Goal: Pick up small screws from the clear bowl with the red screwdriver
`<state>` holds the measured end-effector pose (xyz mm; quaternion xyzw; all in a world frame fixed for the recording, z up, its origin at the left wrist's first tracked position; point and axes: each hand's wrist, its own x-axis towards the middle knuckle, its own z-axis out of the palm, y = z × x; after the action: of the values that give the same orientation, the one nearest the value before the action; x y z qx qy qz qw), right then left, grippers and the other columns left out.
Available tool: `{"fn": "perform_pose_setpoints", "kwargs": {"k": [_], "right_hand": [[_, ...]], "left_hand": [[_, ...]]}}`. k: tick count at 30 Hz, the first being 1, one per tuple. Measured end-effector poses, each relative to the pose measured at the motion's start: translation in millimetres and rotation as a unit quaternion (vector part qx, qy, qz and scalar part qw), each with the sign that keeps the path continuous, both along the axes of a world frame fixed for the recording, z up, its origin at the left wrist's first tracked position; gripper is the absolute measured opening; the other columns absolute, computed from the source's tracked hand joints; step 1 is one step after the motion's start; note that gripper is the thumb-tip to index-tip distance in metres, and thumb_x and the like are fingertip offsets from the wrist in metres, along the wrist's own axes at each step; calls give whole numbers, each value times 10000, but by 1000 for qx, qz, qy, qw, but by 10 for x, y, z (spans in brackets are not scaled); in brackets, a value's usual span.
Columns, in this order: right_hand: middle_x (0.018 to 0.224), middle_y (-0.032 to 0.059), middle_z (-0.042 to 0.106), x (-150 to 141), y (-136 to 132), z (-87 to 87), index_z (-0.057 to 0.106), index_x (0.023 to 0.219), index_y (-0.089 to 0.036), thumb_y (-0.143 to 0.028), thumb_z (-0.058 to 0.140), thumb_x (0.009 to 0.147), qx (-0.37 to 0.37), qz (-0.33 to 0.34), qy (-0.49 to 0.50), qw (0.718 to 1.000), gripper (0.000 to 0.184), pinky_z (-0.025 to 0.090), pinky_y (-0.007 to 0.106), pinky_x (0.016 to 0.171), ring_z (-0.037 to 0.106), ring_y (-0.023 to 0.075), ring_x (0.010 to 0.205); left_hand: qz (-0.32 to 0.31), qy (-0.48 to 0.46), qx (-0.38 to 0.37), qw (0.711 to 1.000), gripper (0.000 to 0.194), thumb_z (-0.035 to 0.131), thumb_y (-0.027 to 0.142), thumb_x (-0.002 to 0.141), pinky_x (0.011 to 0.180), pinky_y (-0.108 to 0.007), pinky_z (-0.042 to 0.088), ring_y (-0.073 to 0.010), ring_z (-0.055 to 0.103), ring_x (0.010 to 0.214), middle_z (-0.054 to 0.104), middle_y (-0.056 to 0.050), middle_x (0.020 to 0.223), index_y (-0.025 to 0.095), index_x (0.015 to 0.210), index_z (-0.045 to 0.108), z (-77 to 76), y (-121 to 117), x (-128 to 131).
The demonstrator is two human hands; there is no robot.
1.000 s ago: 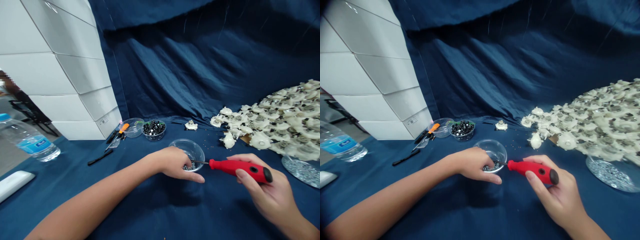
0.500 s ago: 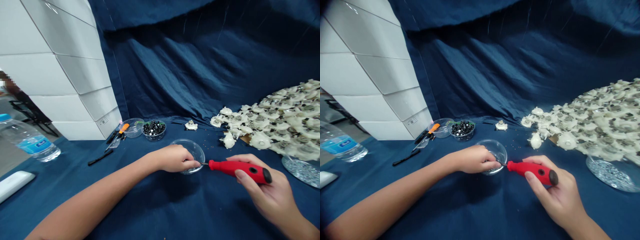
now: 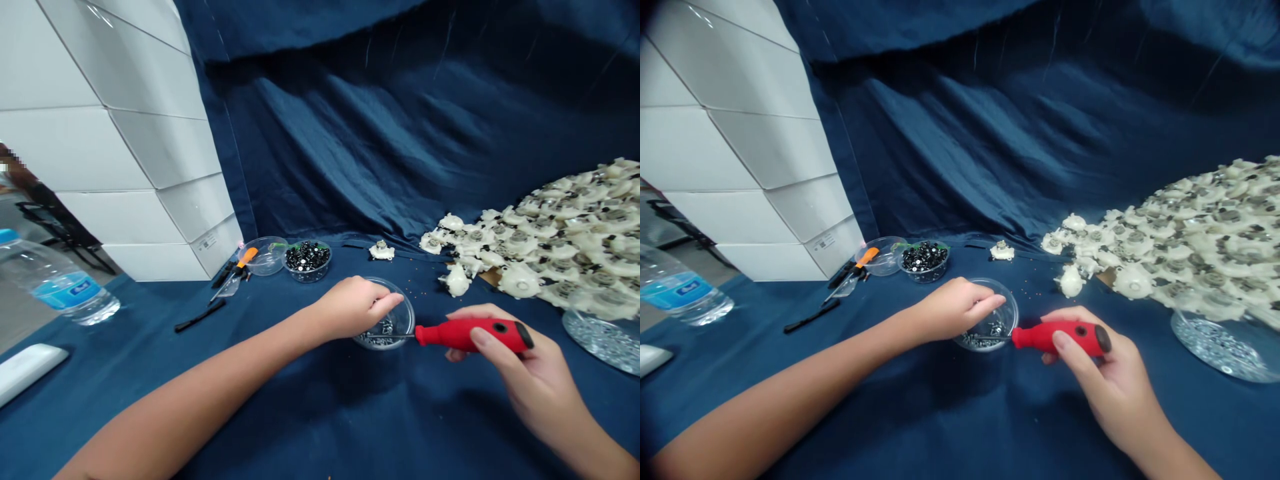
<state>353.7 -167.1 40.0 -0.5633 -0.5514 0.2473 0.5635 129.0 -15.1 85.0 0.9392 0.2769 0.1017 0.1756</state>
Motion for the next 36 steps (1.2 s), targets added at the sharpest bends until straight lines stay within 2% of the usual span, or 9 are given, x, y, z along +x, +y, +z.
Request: {"fn": "perform_pose_setpoints", "kwargs": {"k": [5,9,11,15,18,21,26,32,36], "right_hand": [[813,70,798,62,82,-83,807,1110,-212,-500,747,998,-2,28,133,991,314,646,373,683,780,281,729],[830,97,818,211,154,-224,805,1196,-206,-485,749,998,14,58,179,982,347,682,384,667,814,317,799],[830,103,826,264,164,-269,810,1209,-210,-487,718,1020,24,65,190,979,348,692,385,712,820,313,803],[851,87,833,287,135,-277,824,1211,-236,-460,721,1032,47,26,184,981,305,680,347,797,817,283,821],[926,83,840,283,115,-262,829,1220,-258,-470,752,1009,57,4,186,981,310,680,362,803,813,289,854],[908,82,836,295,116,-265,833,1235,-251,-483,783,977,54,-8,198,979,350,681,369,803,815,300,877],[905,110,837,319,152,-245,878,1120,-209,-494,787,970,27,-26,213,976,335,675,316,742,800,278,831],[779,112,809,308,179,-138,884,930,-217,-516,748,998,34,-53,201,978,336,660,306,684,779,269,748],[800,73,813,316,164,-122,868,958,-254,-512,780,974,47,-87,168,981,273,633,287,648,748,230,692]], "left_hand": [[22,-13,-21,999,559,444,442,1147,639,-312,325,-149,534,613,642,-18,671,178,694,639,11,59,-2],[18,-4,-41,999,578,458,447,1131,613,-324,266,-140,427,568,512,4,587,180,629,563,-42,107,26],[5,-14,-61,998,568,471,438,1120,612,-328,248,-134,380,563,447,20,574,184,613,503,-63,112,39],[-15,-33,-132,991,566,448,493,1117,624,-315,254,-131,351,589,380,38,606,196,637,399,-67,117,27],[1,-47,-176,983,583,431,566,1108,620,-310,251,-134,341,609,333,42,631,206,656,357,-66,132,4],[9,-44,-191,980,594,434,592,1100,609,-313,237,-133,317,605,298,44,640,209,656,342,-78,140,-9],[4,-27,-178,984,609,440,575,1102,591,-322,222,-128,278,574,256,47,621,210,632,309,-94,118,-9],[7,6,-106,994,617,493,477,1097,595,-327,226,-118,266,533,279,53,571,201,570,330,-117,108,15],[-5,27,-52,998,584,539,434,1090,593,-318,257,-120,333,526,408,40,550,186,563,492,-151,127,27]]}}
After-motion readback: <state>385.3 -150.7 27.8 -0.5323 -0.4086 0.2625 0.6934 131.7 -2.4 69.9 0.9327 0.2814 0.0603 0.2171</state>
